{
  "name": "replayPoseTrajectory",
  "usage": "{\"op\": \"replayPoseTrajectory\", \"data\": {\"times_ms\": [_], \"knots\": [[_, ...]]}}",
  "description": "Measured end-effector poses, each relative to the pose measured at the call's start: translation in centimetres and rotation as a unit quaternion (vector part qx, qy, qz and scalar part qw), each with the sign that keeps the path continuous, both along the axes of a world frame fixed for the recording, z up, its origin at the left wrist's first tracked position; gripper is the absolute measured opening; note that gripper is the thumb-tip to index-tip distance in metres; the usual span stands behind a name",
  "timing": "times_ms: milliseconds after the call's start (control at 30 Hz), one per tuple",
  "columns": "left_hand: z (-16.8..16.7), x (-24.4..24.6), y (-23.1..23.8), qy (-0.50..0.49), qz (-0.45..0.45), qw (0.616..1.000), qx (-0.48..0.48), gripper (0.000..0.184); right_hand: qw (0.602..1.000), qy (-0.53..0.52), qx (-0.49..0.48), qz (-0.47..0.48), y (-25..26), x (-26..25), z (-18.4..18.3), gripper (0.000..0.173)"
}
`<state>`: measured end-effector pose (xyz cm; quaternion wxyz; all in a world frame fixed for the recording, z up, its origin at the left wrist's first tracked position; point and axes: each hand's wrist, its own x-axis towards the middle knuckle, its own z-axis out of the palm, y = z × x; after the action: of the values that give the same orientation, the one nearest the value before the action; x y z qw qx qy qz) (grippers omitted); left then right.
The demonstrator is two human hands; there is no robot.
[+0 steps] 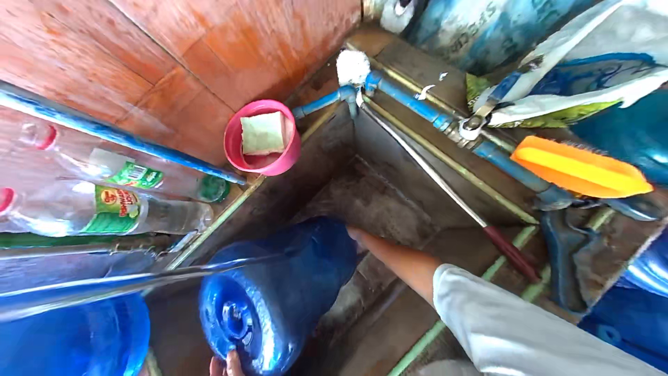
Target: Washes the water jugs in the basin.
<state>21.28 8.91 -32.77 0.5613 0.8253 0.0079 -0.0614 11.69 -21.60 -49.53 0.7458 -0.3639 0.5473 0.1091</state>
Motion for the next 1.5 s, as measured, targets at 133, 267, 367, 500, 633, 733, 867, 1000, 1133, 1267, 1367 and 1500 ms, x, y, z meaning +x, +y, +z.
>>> {"op": "replayPoseTrajectory", "data": {"times_ms": [133, 267, 367, 500, 633, 733, 867, 1000, 1133, 1267, 1367, 1500], "knots": [[1.4, -1.9, -4.2, -0.008, 0.017, 0.999, -0.034, 0.064, 0.909, -0.034, -0.299, 0.288, -6.6, -2.3, 13.9, 0.044], [2.5, -2.4, -6.9, -0.009, 0.010, 0.998, -0.068, 0.074, 0.762, 0.059, -0.583, 0.275, -13.3, -10.7, 24.7, 0.037], [2.8, -2.2, -7.7, 0.003, 0.019, 0.997, -0.076, 0.081, 0.699, 0.244, -0.623, 0.252, -18.9, -17.0, 28.6, 0.049], [4.2, -2.8, -8.9, 0.016, 0.013, 0.999, -0.034, 0.081, 0.753, 0.306, -0.543, 0.210, -19.9, -18.7, 28.8, 0.067], [4.5, -3.1, -9.4, 0.008, -0.001, 1.000, -0.004, 0.081, 0.736, 0.344, -0.544, 0.212, -16.8, -15.4, 29.1, 0.044], [4.1, -2.9, -9.6, -0.023, -0.018, 1.000, 0.002, 0.083, 0.747, 0.314, -0.549, 0.205, -16.3, -15.4, 29.6, 0.046], [4.5, -3.2, -10.8, -0.042, -0.054, 0.997, 0.030, 0.084, 0.762, 0.190, -0.596, 0.167, -17.3, -16.9, 26.9, 0.051], [5.2, -3.1, -11.5, -0.019, -0.047, 0.996, 0.078, 0.082, 0.741, 0.146, -0.614, 0.229, -19.3, -19.8, 27.2, 0.049], [5.2, -2.4, -11.2, -0.009, -0.038, 0.995, 0.092, 0.081, 0.721, 0.247, -0.553, 0.336, -17.1, -26.5, 31.9, 0.033], [6.1, -3.0, -11.9, 0.001, -0.032, 0.997, 0.075, 0.084, 0.736, 0.264, -0.497, 0.377, -16.4, -32.1, 26.7, 0.043], [6.4, -3.7, -12.1, 0.068, -0.006, 0.996, 0.050, 0.100, 0.744, 0.271, -0.511, 0.334, -14.7, -32.7, 27.0, 0.045], [6.2, -4.9, -13.1, 0.126, -0.004, 0.992, -0.028, 0.114, 0.699, 0.283, -0.600, 0.266, -8.9, -25.9, 35.0, 0.048]]}}
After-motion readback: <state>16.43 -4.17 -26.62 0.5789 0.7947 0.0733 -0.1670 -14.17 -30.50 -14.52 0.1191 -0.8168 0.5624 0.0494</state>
